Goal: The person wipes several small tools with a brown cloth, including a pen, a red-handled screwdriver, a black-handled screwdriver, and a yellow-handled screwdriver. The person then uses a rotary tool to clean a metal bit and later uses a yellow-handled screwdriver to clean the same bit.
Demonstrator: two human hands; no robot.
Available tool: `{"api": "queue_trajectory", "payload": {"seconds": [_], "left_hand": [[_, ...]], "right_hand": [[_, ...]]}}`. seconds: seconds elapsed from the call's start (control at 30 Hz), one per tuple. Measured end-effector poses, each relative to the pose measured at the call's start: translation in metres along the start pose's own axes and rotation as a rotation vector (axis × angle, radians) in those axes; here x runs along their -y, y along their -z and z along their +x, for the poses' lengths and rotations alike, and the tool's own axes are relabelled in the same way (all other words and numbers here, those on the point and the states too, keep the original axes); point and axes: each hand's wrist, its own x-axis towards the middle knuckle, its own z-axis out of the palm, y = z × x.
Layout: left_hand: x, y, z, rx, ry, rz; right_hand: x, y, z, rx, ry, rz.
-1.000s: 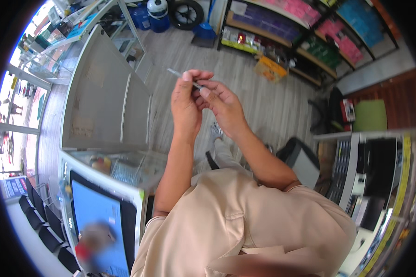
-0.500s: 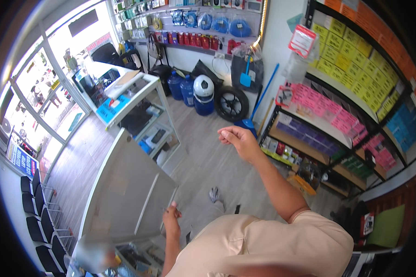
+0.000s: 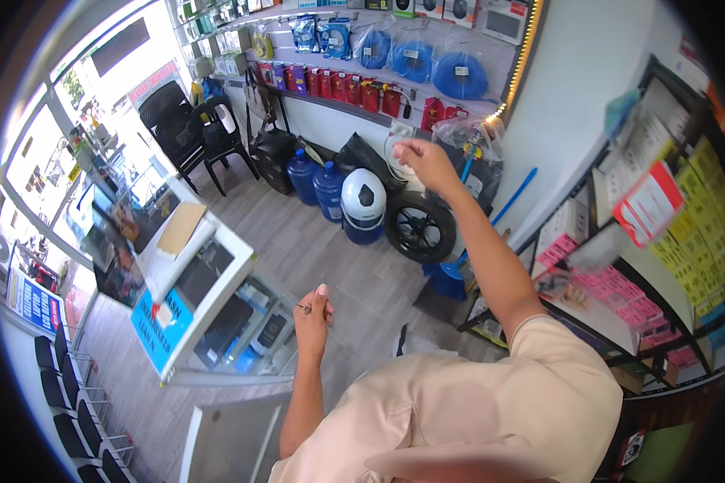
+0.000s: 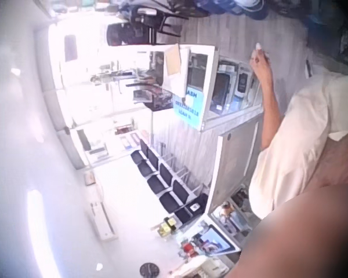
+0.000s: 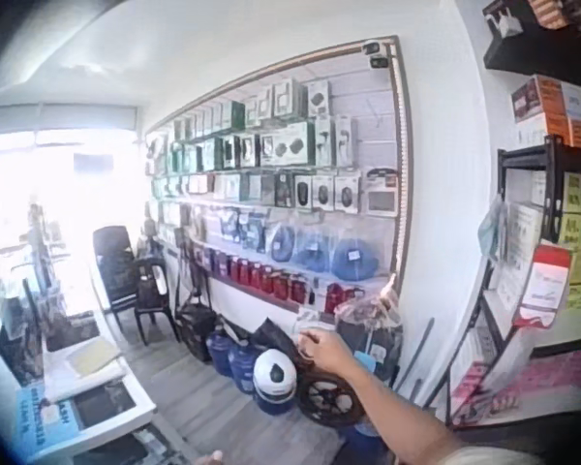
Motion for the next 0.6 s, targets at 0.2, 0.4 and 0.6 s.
{"api": "queue_trajectory", "payload": {"seconds": [0.2, 0.4, 0.6], "left_hand": [[0.015, -0.058, 0.170, -0.093, 0.017, -0.287], [-0.013, -0.141, 0.401, 0.013, 0.122, -0.499], [-0.030, -0.282, 0.656, 0.176, 0.299, -0.627]], "right_hand": [[-0.155, -0.004, 0.236, -0.120, -0.007, -0.244], [-0.270, -0.015, 0.411, -0.301, 0.227, -0.886], [-0.298, -0.013, 0.456, -0.103, 0.011, -0.922]]}}
